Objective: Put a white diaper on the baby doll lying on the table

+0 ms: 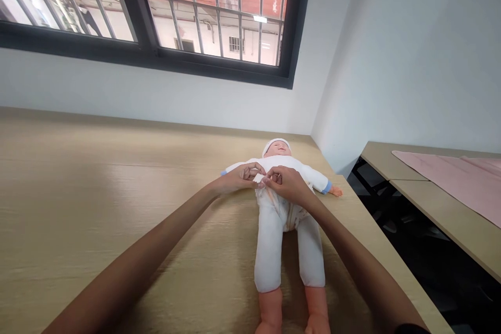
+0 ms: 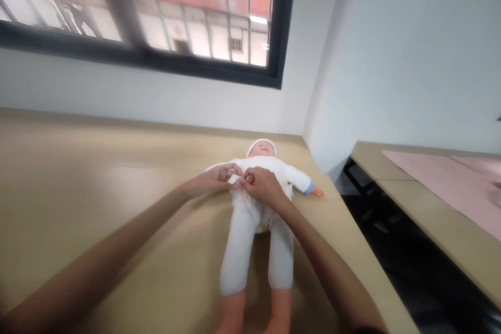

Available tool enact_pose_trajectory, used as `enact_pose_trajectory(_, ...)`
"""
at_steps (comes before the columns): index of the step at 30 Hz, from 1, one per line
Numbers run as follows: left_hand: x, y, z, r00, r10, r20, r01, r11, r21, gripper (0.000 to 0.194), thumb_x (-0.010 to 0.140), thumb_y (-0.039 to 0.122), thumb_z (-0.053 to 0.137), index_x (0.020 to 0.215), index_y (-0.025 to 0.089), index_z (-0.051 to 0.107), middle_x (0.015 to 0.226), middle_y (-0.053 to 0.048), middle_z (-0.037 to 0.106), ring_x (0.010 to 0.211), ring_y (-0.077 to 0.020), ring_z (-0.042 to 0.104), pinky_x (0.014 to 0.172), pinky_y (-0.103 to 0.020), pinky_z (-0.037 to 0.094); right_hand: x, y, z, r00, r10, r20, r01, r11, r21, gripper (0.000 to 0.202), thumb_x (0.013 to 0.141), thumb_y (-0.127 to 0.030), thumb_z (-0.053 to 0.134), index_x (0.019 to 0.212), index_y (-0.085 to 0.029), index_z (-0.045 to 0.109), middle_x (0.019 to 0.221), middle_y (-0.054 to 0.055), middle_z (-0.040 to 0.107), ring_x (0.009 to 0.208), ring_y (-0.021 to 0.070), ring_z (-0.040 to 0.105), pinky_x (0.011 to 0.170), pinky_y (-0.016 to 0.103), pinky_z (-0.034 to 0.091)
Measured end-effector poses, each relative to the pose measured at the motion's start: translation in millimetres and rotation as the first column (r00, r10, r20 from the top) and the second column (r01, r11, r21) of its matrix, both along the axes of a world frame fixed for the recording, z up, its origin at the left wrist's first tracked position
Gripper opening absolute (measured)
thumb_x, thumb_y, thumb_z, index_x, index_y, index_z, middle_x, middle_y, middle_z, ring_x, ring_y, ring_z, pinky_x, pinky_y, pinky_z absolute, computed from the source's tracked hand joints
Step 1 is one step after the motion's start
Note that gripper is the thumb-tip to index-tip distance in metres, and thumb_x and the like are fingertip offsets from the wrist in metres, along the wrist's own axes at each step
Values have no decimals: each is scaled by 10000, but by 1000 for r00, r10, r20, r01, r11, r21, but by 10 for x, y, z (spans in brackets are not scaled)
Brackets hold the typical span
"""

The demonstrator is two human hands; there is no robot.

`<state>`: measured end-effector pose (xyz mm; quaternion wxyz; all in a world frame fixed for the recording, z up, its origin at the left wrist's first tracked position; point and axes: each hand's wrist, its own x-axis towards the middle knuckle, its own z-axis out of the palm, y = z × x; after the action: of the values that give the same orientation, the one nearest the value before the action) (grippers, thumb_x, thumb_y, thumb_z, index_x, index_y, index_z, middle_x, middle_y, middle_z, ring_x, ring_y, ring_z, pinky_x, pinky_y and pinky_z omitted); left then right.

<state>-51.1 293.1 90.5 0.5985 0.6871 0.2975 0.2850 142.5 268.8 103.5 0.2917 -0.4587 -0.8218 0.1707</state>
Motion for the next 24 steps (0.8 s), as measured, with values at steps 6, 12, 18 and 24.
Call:
enact_pose_trajectory(6,38,-79,56,999,-32,6,32,999,37,421,745,296,717,1068,237,454,929,-2,642,852,-140,595,773,-278,431,15,-80,77,999,3,33,-5,999,39,241,780,-166,535,998,-225,620,915,21,599,685,139,539,617,248,376)
enact_pose_trajectory(12,76,-67,17,996,68,-58,-62,993,99,402,740,331,706,1047,230,468,876,21,592,820,-131,571,755,-270,425,33,-78,137,991,-133,34,131,990,48,151,840,-305,532,725,-208,549,744,-5,643,667,154,562,612,261,339)
enact_pose_trajectory(18,118,-150,119,984,92,-153,-73,990,123,276,747,391,689,771,176,518,694,49,490,628,-87,449,583,-218,348,58,-87,191,988,-147,39,146,988,42,185,834,-310,520,682,-206,536,726,-25,643,656,133,547,616,257,314)
enact_pose_trajectory(24,43,-126,91,999,29,-44,-27,998,54,289,757,402,693,783,169,524,710,37,520,636,-82,460,586,-207,342,66,-104,228,993,-115,33,114,993,12,195,835,-346,531,702,-209,567,746,-32,651,678,135,553,621,255,317)
